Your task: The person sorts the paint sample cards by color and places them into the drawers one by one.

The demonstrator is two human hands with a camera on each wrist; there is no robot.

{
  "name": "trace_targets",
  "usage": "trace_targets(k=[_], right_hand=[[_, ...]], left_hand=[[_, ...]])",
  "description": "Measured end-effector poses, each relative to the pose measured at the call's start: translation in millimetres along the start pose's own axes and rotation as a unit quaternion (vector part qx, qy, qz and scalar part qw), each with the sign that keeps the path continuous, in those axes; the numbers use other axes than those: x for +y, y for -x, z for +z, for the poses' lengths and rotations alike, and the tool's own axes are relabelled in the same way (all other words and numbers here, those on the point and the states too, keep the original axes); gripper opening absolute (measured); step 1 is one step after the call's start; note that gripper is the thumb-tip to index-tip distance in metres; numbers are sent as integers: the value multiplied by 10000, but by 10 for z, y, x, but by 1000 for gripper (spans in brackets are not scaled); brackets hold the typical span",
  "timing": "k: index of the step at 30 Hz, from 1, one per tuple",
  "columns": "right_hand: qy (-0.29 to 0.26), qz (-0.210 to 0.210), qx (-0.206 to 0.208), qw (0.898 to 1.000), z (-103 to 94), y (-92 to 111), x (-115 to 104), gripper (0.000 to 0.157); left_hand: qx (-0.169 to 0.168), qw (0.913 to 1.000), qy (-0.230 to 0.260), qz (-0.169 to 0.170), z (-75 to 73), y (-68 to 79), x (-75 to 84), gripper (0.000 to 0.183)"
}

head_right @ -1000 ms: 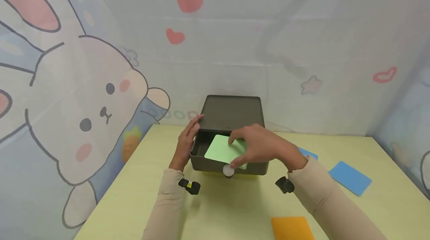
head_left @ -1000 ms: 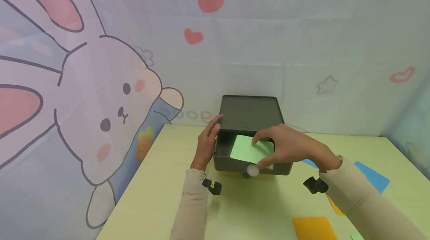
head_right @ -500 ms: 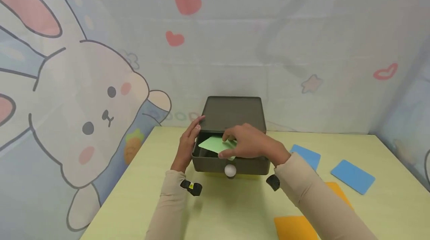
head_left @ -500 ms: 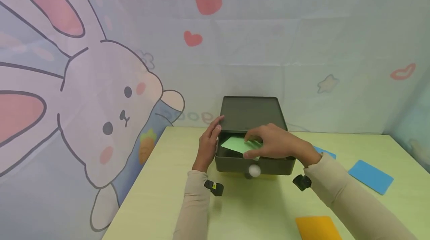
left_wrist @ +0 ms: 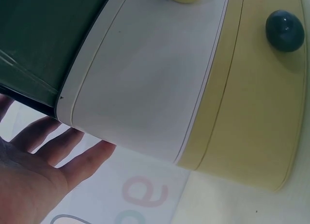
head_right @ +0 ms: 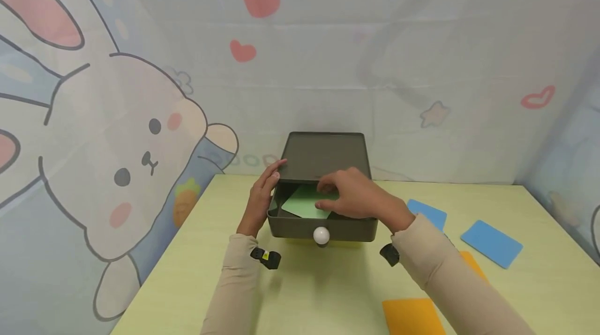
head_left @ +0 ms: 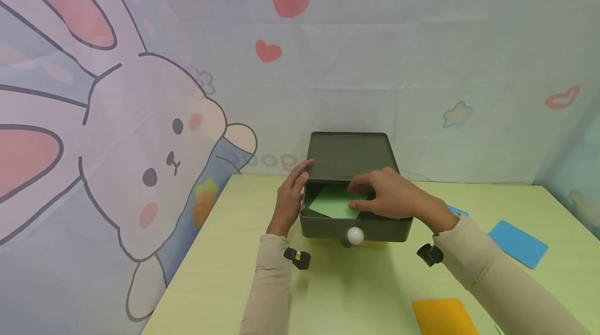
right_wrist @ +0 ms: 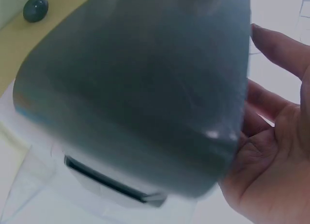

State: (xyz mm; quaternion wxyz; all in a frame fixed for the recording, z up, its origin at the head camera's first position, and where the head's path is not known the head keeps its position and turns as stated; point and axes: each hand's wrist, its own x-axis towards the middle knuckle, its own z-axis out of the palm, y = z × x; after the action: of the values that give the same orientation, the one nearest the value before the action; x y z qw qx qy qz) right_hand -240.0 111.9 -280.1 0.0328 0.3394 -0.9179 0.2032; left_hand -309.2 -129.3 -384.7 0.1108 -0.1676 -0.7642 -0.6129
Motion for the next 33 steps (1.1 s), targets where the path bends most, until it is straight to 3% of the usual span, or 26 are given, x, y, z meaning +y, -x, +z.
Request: trace_targets(k=[7, 10, 15, 19, 22, 27, 31, 33], right_hand=[[-551, 114, -12, 9984, -196, 209, 93, 41], [-527, 183, 72, 9984, -307, 362, 116, 38], [-270, 354, 364, 9983, -488, 776, 215, 31], [-76, 648, 507, 9966, -490, 1163, 410, 28], [182, 911, 563, 9941, -400, 1502, 589, 28], [681, 1522, 562, 9844, -115, 2051, 802, 30], [631, 2019, 73, 9774, 255, 2314, 962, 39], [530, 2522, -459, 9651, 444, 2416, 1056, 52]], left_hand=[[-37, 9998, -162, 98, 45, -29, -3, 40], [-76, 9999, -118, 80, 57, -38, 3, 40], [-84, 9999, -64, 78, 59, -25, 10, 40], [211, 9996, -198, 57, -9, 39, 3, 40], [325, 9992, -220, 37, -41, 74, 2, 39], [170, 9998, -121, 67, 7, 63, 15, 40], [249, 9996, -76, 93, 28, 65, 30, 39], [239, 9996, -100, 106, 26, 68, 36, 39]])
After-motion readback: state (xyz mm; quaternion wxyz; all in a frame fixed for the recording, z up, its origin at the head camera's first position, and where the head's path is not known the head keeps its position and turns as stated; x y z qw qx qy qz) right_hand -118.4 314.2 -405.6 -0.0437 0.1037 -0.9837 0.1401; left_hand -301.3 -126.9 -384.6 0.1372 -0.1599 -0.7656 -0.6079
